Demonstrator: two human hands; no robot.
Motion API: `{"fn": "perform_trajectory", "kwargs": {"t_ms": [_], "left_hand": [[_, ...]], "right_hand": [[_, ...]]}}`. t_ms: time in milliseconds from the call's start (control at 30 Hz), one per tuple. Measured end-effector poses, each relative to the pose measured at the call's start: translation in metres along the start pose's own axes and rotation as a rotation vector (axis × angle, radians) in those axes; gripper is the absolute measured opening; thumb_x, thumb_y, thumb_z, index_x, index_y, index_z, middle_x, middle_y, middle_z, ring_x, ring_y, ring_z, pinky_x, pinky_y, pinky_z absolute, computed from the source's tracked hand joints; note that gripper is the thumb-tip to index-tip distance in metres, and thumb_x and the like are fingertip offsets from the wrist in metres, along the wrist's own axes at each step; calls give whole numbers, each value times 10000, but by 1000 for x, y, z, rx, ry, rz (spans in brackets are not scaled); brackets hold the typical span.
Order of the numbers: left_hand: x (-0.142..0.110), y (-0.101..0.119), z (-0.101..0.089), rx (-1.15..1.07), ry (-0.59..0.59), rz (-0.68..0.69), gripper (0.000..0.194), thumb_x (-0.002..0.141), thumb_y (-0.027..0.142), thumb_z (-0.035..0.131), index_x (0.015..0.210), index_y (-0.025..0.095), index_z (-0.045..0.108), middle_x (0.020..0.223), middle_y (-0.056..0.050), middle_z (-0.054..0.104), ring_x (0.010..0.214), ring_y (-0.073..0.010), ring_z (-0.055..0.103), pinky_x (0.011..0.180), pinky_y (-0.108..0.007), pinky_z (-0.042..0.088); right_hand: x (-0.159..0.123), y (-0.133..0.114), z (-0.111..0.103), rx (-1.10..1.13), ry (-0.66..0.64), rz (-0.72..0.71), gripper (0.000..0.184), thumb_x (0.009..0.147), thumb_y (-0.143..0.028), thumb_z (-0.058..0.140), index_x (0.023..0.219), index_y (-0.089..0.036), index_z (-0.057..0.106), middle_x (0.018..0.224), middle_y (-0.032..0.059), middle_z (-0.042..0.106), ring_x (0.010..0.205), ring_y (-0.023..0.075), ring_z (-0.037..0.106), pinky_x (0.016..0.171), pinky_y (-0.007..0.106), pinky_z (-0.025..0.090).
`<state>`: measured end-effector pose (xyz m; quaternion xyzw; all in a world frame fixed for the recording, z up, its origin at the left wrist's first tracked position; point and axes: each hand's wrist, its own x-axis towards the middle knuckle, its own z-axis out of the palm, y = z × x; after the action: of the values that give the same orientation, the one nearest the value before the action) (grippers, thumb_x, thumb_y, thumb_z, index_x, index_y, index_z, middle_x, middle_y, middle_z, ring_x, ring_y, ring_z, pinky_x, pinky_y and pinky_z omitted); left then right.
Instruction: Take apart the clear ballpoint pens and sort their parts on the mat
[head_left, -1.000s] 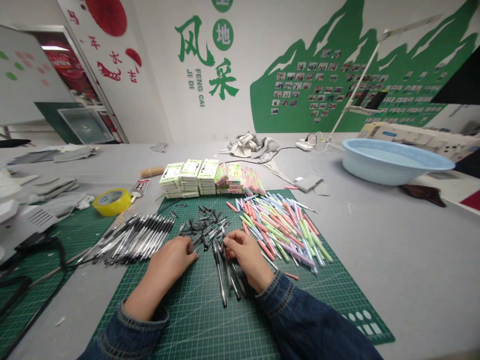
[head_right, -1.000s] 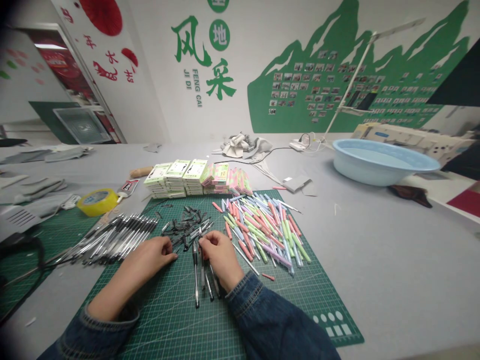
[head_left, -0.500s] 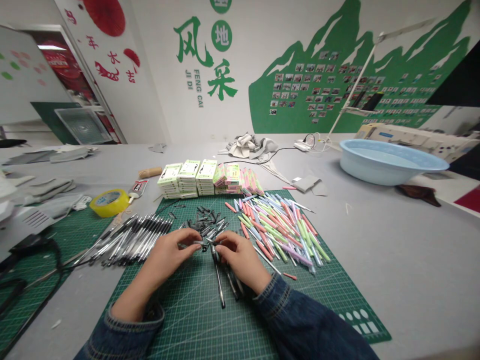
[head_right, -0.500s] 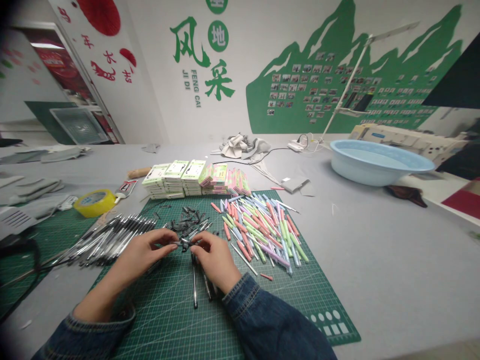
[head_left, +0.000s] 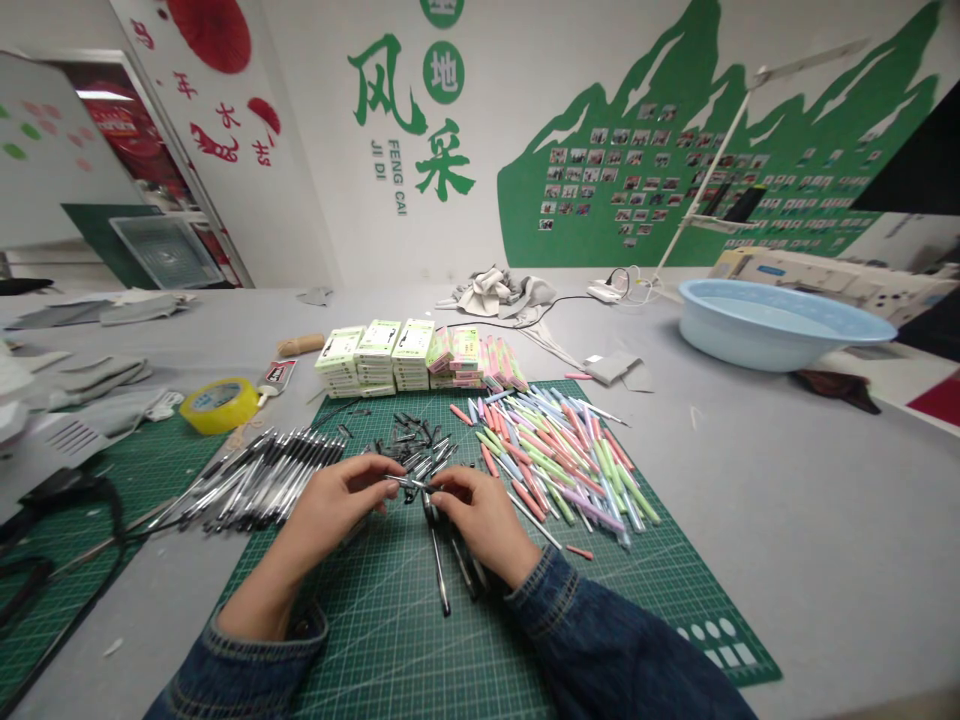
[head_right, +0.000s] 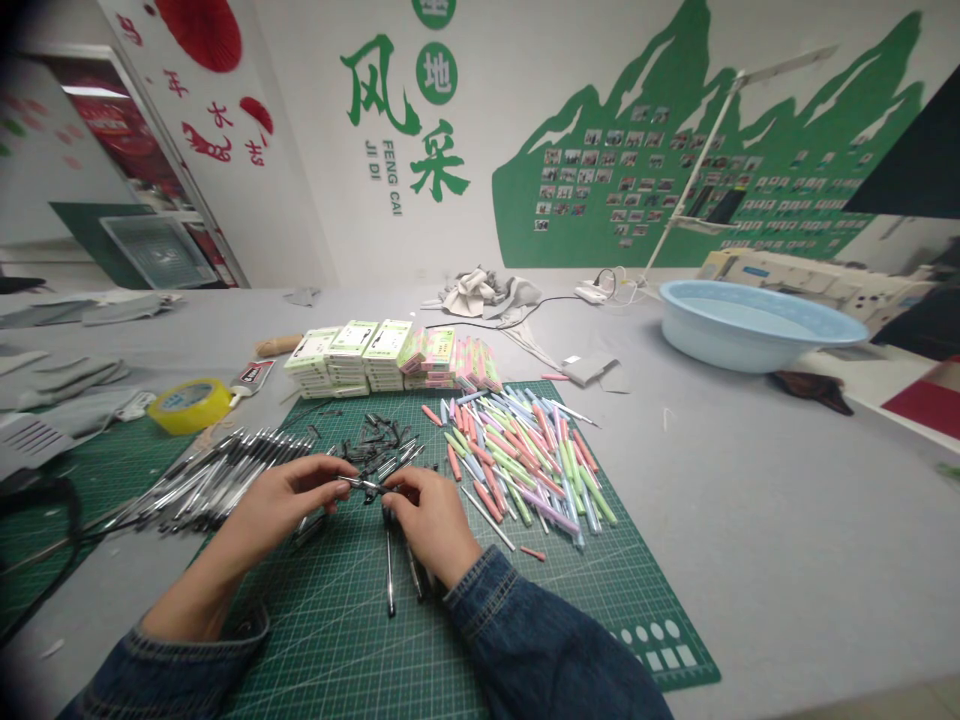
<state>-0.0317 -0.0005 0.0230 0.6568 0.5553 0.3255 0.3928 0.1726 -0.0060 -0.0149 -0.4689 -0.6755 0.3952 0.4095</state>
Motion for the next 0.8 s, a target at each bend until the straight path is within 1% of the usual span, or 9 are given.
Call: {"fn": "perform_trajectory", "kwargs": {"t_ms": [200,367,500,600,667,733,767,800], "left_hand": [[0,3,5,-29,-51,-2,249,696,371,650,863,190,688,779,-27,693,630,-155,596,638,-269,474],[1,-1,9,-94,-111,-1,217,710,346,656,836,169,657,688,-21,667,655,-171,612,665,-292,482],[0,-2,11,-144,-121,-10,201,712,341,656,816,169,645,665,-16,658,636,-167,605,658,-300,485],[-1,3,15,-155,-119,-9,193,710,342,653,802,173,641,643,-7,648,618,-160,599,651,-297,488],[0,5,16,-178,-124,-11,230,705,345,654,860,175,641,693,-17,667,659,-171,619,650,-295,496],[3,3,10,-186,-95,-17,348,718,375,633,1010,187,620,852,-47,695,754,-196,644,637,-291,502],[5,-1,5,-145,-36,-24,395,730,399,611,1070,197,602,935,-60,693,796,-207,648,627,-287,501],[7,-5,-3,-59,51,-35,415,745,421,584,1099,204,593,995,-67,686,825,-215,647,623,-287,497]], "right_hand": [[-1,0,2,-19,-20,-20,144,770,-209,623,882,-222,713,837,4,698,782,157,608,720,251,433],[-2,-1,3,14,-28,10,99,765,-218,627,805,-213,718,708,-9,677,692,149,602,647,239,420],[-3,-3,3,31,-16,21,104,765,-208,614,783,-211,716,639,-19,646,635,142,579,607,236,402],[-3,-4,4,42,-31,31,102,769,-210,605,782,-209,706,640,-21,640,621,138,568,596,234,401],[-3,-4,3,40,-58,23,105,784,-217,588,804,-210,691,660,-21,640,621,137,565,592,233,404],[-1,-2,1,-12,-62,2,110,802,-217,563,818,-213,672,695,-18,644,648,140,570,608,236,407],[-1,-1,0,-67,-39,-2,107,805,-211,555,810,-211,662,716,-13,645,674,146,573,624,241,407],[0,1,-2,-142,2,-1,98,804,-203,552,792,-207,649,744,-3,647,711,154,575,649,249,405]]}}
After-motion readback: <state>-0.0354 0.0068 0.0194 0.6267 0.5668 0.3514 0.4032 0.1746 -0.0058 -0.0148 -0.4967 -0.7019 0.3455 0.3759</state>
